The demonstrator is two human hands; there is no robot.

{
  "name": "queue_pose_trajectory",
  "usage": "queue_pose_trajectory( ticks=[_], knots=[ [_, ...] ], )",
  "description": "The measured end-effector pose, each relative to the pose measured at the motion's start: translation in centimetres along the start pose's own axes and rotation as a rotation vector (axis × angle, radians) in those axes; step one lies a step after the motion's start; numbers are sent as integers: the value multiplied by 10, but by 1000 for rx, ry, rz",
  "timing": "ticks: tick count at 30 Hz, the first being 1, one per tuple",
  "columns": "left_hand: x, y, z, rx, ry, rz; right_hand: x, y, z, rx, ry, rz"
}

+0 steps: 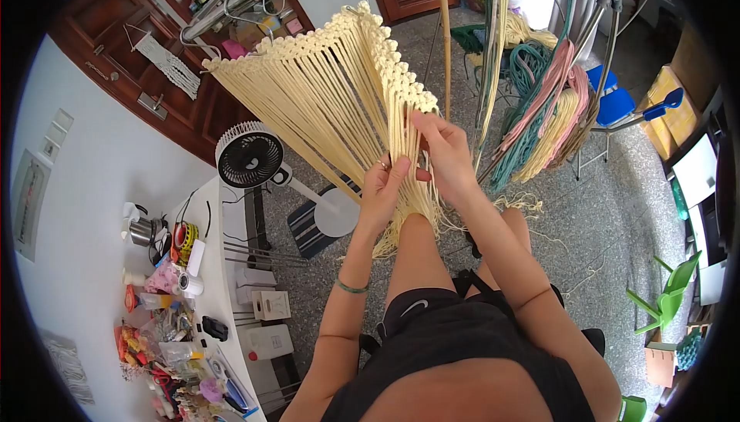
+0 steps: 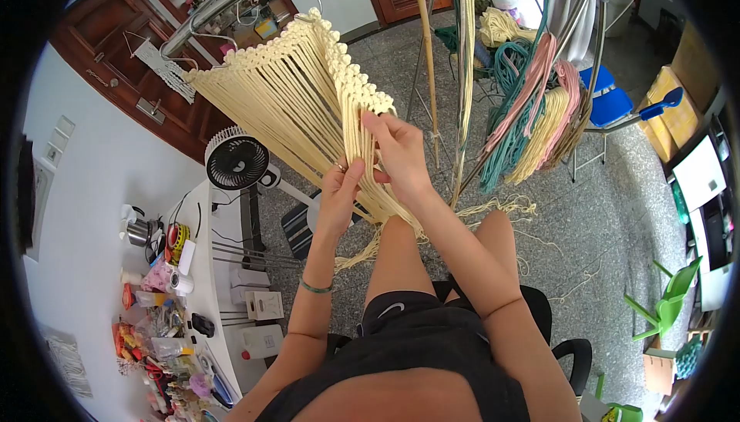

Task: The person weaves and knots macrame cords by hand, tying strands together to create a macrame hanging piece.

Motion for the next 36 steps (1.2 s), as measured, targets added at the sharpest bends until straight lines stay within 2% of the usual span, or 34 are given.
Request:
queue_pose_trajectory(
  ticks=[6, 8, 9, 16, 19, 21, 22, 23, 25, 30, 32, 36],
  knots=[
    [-1, -1, 6, -26, 0, 40, -15, -9, -4, -118, -7, 64],
    [-3, -1, 7, -40, 18, 44, -16, -10, -14, -76, -73, 51],
    [-4, -1, 9, -52, 37, 48, -19, -11, -21, -6, -137, 5],
    [-10, -5, 6, -57, 4, 50, -27, -22, -32, 216, -112, -238],
    [-14, -6, 1, -80, -12, 35, -25, -22, -38, 220, -119, -240],
    [-16, -13, 11, -162, 131, 160, -19, -19, -37, 207, -74, -252],
    [-9, -14, 27, -225, 286, 251, -14, -17, -36, 195, -54, -265],
    [-8, -13, 31, -225, 291, 258, -10, -15, -35, 239, -44, -292],
    [4, -16, 57, -335, 411, 411, -1, -13, -29, 267, -5, -322],
    [-12, 4, 59, -74, 178, 215, 12, -1, -25, 268, 23, -379],
    [-24, 7, 46, 58, 14, 126, 10, 0, -29, 488, -130, -448],
    [-33, 11, 51, 15, 2, 103, 9, -3, -33, 542, -216, -400]
  ],
)
Point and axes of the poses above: each hand's wrist, its own x-axis away from the middle knuckle, its own y-axis out of the palm, z = x × y, the point moved 10 cm from there along -x, towards the middle knuckle, and after that the axes turned 10 degrees about -y, right-handed, at the moved point
